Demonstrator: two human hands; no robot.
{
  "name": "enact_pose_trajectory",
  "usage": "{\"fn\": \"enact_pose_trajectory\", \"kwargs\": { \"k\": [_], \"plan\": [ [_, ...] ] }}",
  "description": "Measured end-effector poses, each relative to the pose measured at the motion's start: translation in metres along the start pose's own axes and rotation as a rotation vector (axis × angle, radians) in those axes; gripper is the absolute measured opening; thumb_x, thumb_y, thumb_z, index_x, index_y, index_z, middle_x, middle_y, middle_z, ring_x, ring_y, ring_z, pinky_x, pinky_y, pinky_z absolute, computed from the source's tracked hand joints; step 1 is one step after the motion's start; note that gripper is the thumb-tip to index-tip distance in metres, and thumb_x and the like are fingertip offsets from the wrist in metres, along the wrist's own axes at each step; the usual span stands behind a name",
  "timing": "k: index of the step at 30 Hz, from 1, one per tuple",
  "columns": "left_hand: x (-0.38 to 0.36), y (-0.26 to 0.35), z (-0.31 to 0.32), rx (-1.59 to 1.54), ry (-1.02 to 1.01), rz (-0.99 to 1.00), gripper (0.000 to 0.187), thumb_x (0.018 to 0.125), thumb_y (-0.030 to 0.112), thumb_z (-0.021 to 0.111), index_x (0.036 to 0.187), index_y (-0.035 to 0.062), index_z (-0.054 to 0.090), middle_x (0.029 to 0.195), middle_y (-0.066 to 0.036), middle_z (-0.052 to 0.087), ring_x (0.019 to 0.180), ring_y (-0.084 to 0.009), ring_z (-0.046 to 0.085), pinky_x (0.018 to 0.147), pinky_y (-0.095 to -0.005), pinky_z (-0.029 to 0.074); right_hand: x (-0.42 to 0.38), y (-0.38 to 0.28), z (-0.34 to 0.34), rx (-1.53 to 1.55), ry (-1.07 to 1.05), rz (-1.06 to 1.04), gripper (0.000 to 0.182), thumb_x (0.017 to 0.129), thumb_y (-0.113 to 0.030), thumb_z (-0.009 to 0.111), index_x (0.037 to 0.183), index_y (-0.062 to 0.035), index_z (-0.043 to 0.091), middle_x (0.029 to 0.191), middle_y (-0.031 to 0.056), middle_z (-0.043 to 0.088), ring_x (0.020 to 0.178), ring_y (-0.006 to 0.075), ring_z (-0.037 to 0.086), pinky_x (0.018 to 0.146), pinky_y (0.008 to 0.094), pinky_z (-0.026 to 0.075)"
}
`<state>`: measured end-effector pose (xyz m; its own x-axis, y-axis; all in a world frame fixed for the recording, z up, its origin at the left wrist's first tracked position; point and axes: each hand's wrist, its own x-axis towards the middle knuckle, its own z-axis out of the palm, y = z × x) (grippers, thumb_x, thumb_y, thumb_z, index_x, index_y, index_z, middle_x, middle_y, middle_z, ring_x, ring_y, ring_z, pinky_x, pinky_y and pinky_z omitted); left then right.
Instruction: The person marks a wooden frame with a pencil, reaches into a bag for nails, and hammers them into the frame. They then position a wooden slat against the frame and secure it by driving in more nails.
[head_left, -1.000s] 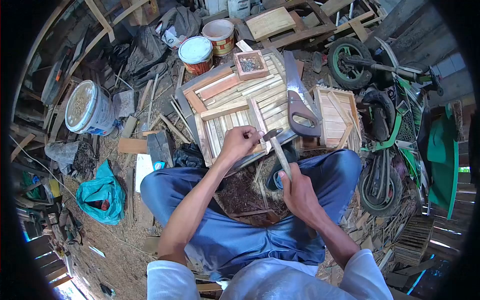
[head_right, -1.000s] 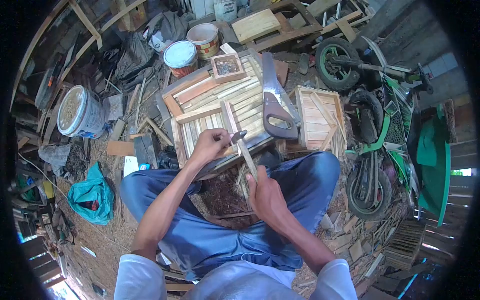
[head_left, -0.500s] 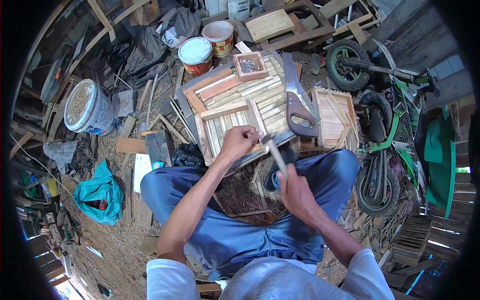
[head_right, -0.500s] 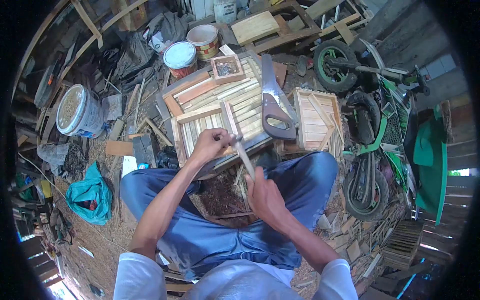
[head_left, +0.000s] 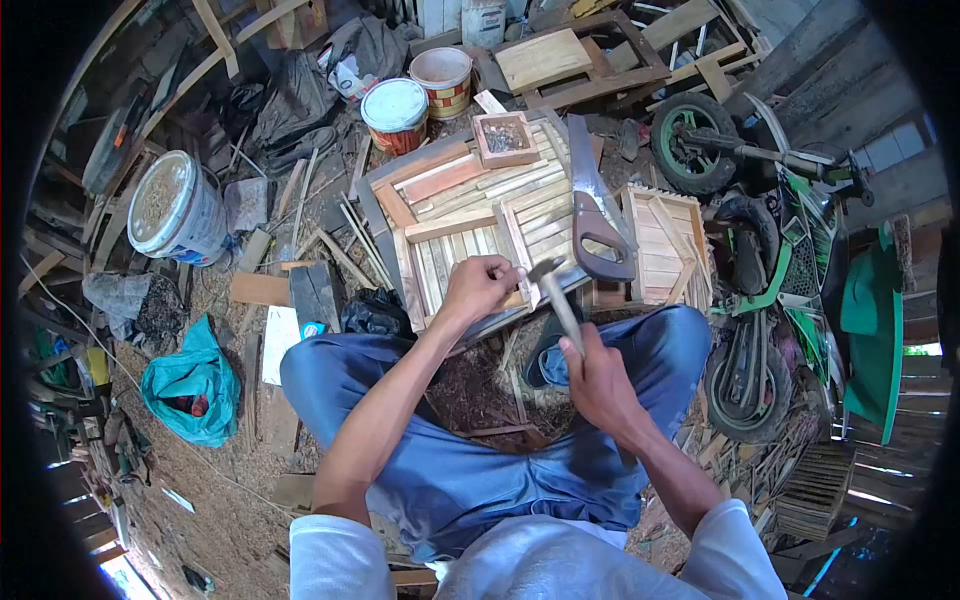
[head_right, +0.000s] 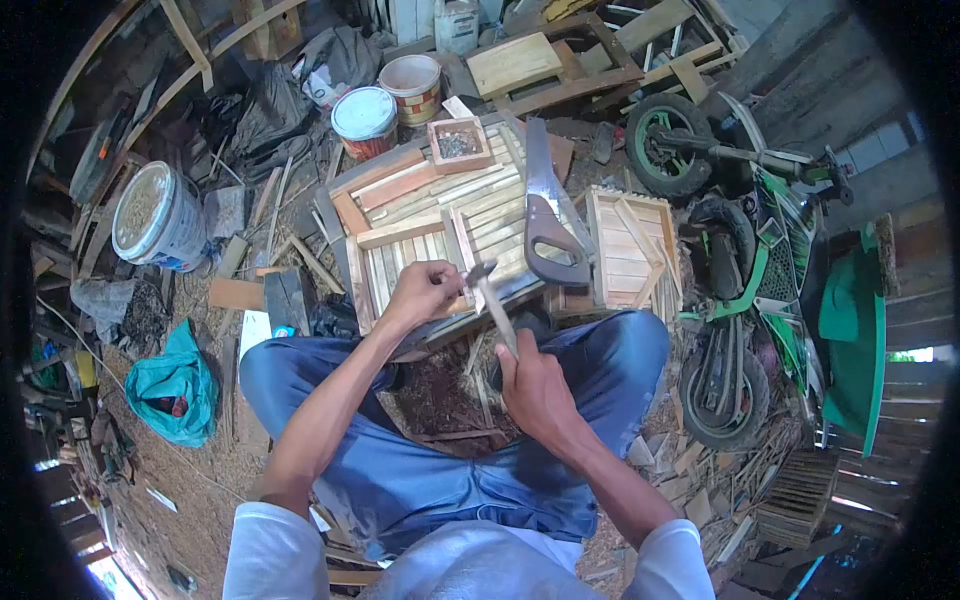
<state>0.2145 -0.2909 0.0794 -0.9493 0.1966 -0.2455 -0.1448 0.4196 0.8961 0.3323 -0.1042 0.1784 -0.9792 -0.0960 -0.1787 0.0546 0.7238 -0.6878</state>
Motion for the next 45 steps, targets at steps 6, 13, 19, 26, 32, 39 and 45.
{"fn": "enact_pose_trajectory", "kwargs": {
  "k": [6, 13, 19, 26, 32, 39, 45],
  "plan": [
    [-0.001, 0.001, 0.000, -0.022, -0.010, -0.003, 0.031, 0.090, 0.030, 0.072, 0.078, 0.0012, 0.070, 0.059, -0.002, 0.059, 0.055, -0.0076, 0.050, 0.053, -0.0281, 0.040, 0.000, 0.011, 0.015, -0.018, -0.055, 0.013, 0.023, 0.102, -0.019, 0.050, 0.098, 0.0021, 0.042, 0.060, 0.0327, 0.053, 0.062, 0.0541, 0.057, 0.055, 0.0606, 0.040],
    [-0.002, 0.004, -0.001, 0.002, -0.008, 0.004, 0.032, 0.090, 0.032, 0.071, 0.079, 0.0016, 0.070, 0.058, -0.002, 0.058, 0.055, -0.0073, 0.048, 0.053, -0.0283, 0.040, 0.000, -0.013, -0.003, 0.085, 0.031, 0.108, 0.025, 0.102, -0.021, 0.048, 0.098, 0.0032, 0.043, 0.065, 0.0344, 0.056, 0.068, 0.0552, 0.058, 0.059, 0.0610, 0.043],
    [0.003, -0.003, 0.000, -0.010, -0.006, 0.024, 0.035, 0.090, 0.035, 0.071, 0.082, 0.0007, 0.071, 0.060, -0.004, 0.060, 0.057, -0.0095, 0.051, 0.056, -0.0292, 0.042, 0.002, 0.009, 0.007, -0.090, -0.075, 0.059, 0.024, 0.101, -0.020, 0.049, 0.100, 0.0036, 0.043, 0.066, 0.0354, 0.056, 0.069, 0.0537, 0.059, 0.058, 0.0607, 0.043],
    [0.001, -0.004, 0.002, 0.002, -0.013, 0.007, 0.037, 0.090, 0.037, 0.071, 0.080, 0.0012, 0.071, 0.061, -0.003, 0.061, 0.058, -0.0090, 0.053, 0.057, -0.0299, 0.043, -0.002, 0.014, 0.018, -0.085, 0.003, 0.025, 0.023, 0.101, -0.017, 0.050, 0.101, 0.0041, 0.041, 0.065, 0.0331, 0.056, 0.065, 0.0528, 0.058, 0.056, 0.0607, 0.042],
    [0.001, -0.001, 0.000, -0.018, -0.028, -0.008, 0.034, 0.090, 0.033, 0.071, 0.076, 0.0014, 0.069, 0.058, -0.001, 0.058, 0.055, -0.0079, 0.050, 0.054, -0.0278, 0.041, -0.004, -0.007, -0.004, 0.018, 0.070, -0.001, 0.024, 0.100, -0.018, 0.052, 0.101, 0.0033, 0.040, 0.065, 0.0320, 0.057, 0.067, 0.0524, 0.059, 0.056, 0.0613, 0.041],
    [0.003, -0.006, 0.001, -0.008, 0.001, 0.020, 0.032, 0.090, 0.032, 0.071, 0.078, 0.0016, 0.070, 0.059, -0.001, 0.058, 0.055, -0.0074, 0.049, 0.053, -0.0274, 0.039, 0.002, 0.010, 0.004, -0.106, -0.066, 0.003, 0.022, 0.100, -0.018, 0.050, 0.100, 0.0027, 0.041, 0.063, 0.0321, 0.056, 0.065, 0.0547, 0.057, 0.056, 0.0608, 0.043],
    [0.002, -0.006, 0.000, -0.047, -0.023, 0.023, 0.030, 0.089, 0.030, 0.071, 0.081, 0.0016, 0.071, 0.060, -0.002, 0.060, 0.057, -0.0077, 0.050, 0.054, -0.0275, 0.040, -0.001, -0.004, 0.007, -0.024, 0.047, -0.008, 0.021, 0.100, -0.016, 0.052, 0.099, 0.0017, 0.040, 0.064, 0.0317, 0.056, 0.066, 0.0538, 0.057, 0.056, 0.0602, 0.042]
  ]
}}
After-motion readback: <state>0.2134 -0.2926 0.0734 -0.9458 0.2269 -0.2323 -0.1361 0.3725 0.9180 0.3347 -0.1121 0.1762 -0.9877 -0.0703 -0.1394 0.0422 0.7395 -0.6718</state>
